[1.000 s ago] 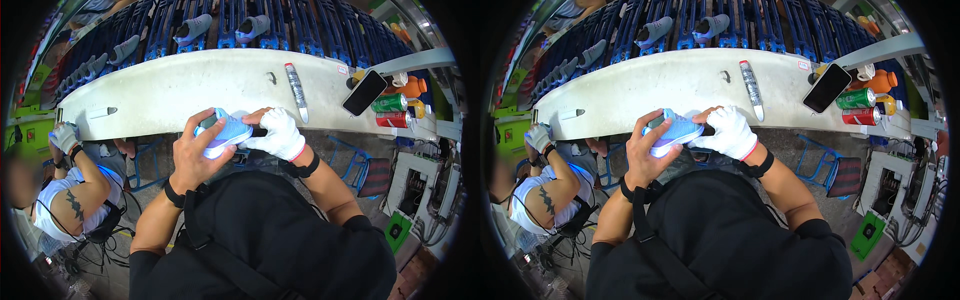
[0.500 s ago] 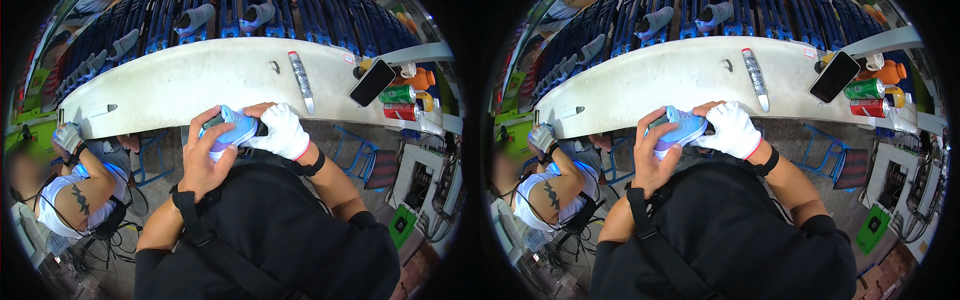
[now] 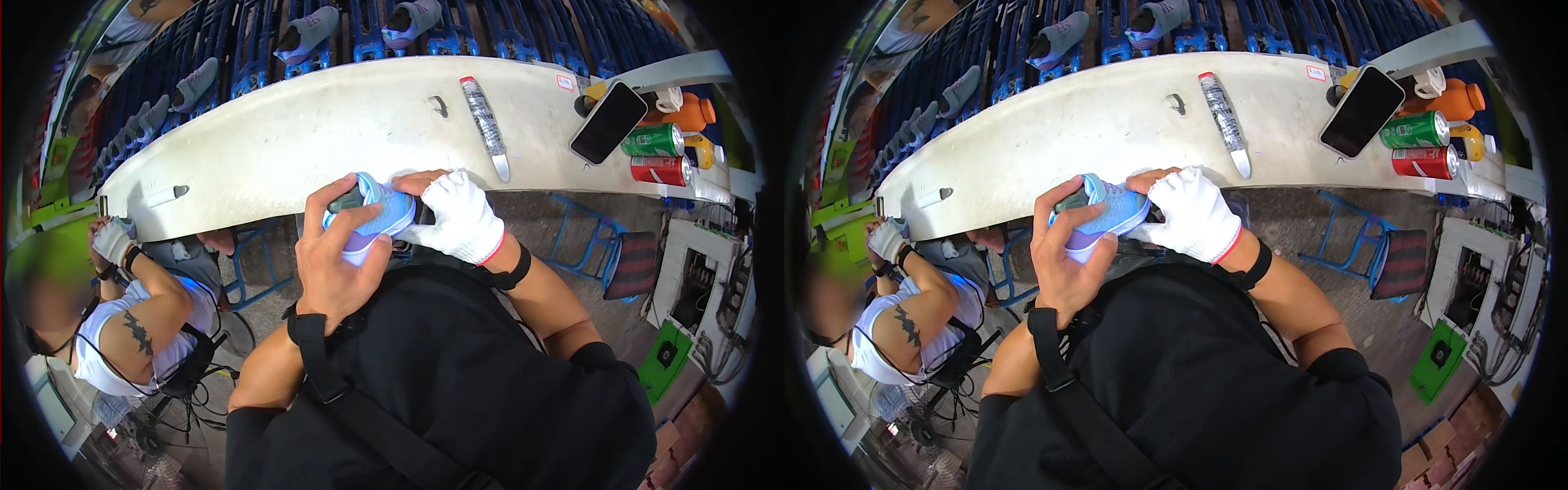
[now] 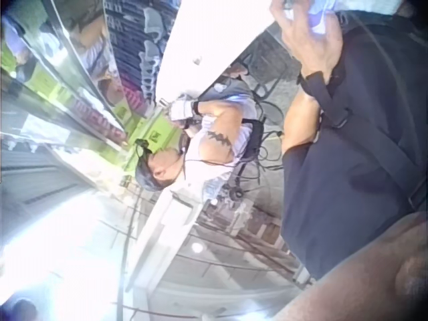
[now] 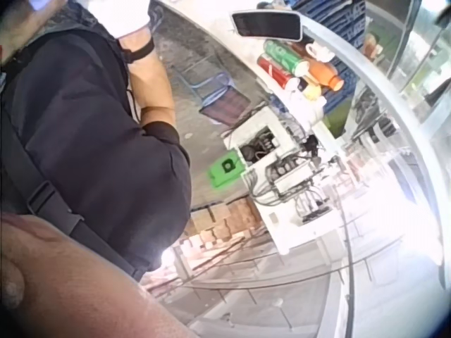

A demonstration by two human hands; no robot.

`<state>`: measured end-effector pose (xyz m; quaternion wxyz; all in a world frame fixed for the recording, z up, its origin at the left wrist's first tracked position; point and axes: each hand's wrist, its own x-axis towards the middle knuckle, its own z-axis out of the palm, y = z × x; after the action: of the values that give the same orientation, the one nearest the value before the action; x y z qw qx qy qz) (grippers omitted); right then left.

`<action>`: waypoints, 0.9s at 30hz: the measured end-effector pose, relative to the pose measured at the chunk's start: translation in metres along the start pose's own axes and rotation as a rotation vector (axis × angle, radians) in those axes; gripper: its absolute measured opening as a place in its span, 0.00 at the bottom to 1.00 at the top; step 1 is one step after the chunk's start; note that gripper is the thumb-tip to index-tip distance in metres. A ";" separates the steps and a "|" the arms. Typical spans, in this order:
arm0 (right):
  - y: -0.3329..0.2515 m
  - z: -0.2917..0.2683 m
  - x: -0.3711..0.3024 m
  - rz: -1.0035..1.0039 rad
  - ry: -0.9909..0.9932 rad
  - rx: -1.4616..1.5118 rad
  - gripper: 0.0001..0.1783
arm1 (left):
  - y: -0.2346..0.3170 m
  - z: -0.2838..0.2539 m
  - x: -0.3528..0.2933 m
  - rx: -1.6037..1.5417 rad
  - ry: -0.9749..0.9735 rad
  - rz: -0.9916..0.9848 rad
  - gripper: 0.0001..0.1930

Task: Insert shoe components and check for quality on a conveyor assembly line.

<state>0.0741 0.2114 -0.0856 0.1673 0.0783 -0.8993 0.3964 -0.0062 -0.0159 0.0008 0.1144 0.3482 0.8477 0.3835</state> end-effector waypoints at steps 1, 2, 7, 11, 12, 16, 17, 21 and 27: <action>-0.002 -0.002 0.000 0.006 0.002 0.016 0.39 | 0.002 0.001 0.002 0.029 0.002 0.027 0.33; -0.004 -0.004 -0.001 0.013 0.005 0.031 0.41 | 0.003 0.001 0.005 0.030 -0.005 0.028 0.33; -0.025 -0.032 -0.015 -0.011 0.195 0.181 0.62 | 0.038 -0.014 0.042 -0.643 -0.164 -0.148 0.45; 0.002 -0.037 -0.055 0.284 0.286 0.546 0.67 | -0.001 -0.007 0.131 -0.245 -0.295 0.059 0.34; 0.005 -0.040 -0.062 0.341 0.291 0.633 0.67 | -0.017 0.007 0.162 -0.165 -0.223 0.118 0.32; 0.004 -0.052 -0.067 0.481 0.442 0.608 0.63 | -0.074 0.076 0.291 0.343 0.074 0.295 0.44; 0.006 -0.056 -0.071 0.515 0.382 0.469 0.61 | -0.074 0.094 0.317 0.333 0.002 0.248 0.47; 0.011 -0.058 -0.054 0.479 0.341 0.343 0.59 | -0.081 0.142 0.366 0.625 -0.128 0.035 0.47; 0.010 -0.043 -0.074 0.441 0.501 0.286 0.60 | -0.087 0.112 0.392 0.352 -0.140 0.150 0.38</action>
<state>0.1508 0.2509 -0.0921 0.2802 -0.1946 -0.7612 0.5515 -0.2854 0.2732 -0.1103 0.0814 0.4506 0.8635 0.2115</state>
